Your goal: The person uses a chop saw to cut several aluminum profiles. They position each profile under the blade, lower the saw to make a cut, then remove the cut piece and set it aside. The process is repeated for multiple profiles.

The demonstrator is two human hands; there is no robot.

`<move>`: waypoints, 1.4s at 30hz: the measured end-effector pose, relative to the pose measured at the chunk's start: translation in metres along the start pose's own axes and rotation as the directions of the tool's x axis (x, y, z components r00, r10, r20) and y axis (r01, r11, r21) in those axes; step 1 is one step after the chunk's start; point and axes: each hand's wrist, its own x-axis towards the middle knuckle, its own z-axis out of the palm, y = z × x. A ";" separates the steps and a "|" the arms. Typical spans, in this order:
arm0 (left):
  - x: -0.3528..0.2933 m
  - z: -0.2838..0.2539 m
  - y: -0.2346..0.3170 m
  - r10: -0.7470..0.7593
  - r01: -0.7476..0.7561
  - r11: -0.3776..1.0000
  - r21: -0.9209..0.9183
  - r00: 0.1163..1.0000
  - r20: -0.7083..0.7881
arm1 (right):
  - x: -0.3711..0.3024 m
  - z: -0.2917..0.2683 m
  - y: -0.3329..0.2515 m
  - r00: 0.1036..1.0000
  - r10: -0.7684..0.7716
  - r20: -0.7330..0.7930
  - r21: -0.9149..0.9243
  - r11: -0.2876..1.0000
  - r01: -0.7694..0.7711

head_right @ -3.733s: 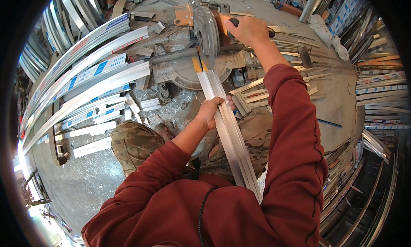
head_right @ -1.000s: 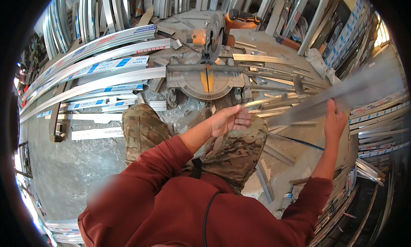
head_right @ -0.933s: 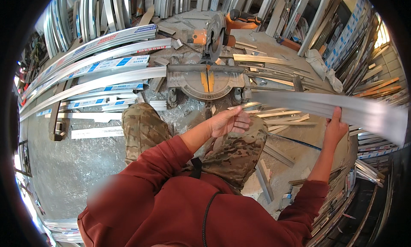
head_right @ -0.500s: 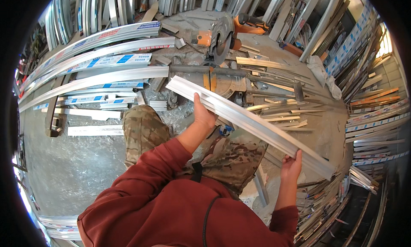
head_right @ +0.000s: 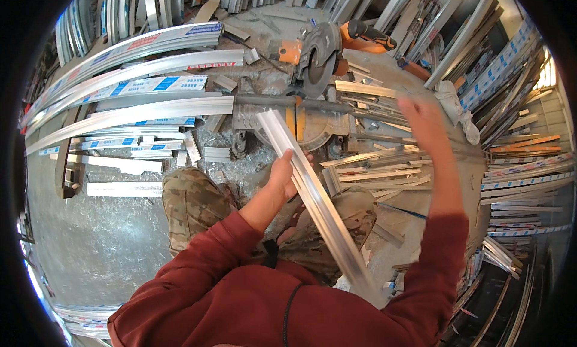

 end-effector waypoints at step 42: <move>-0.008 -0.001 -0.059 -0.347 0.316 0.934 0.167 0.915 0.207 | 0.119 0.118 0.026 0.975 -0.149 -0.163 -0.356 0.931 0.083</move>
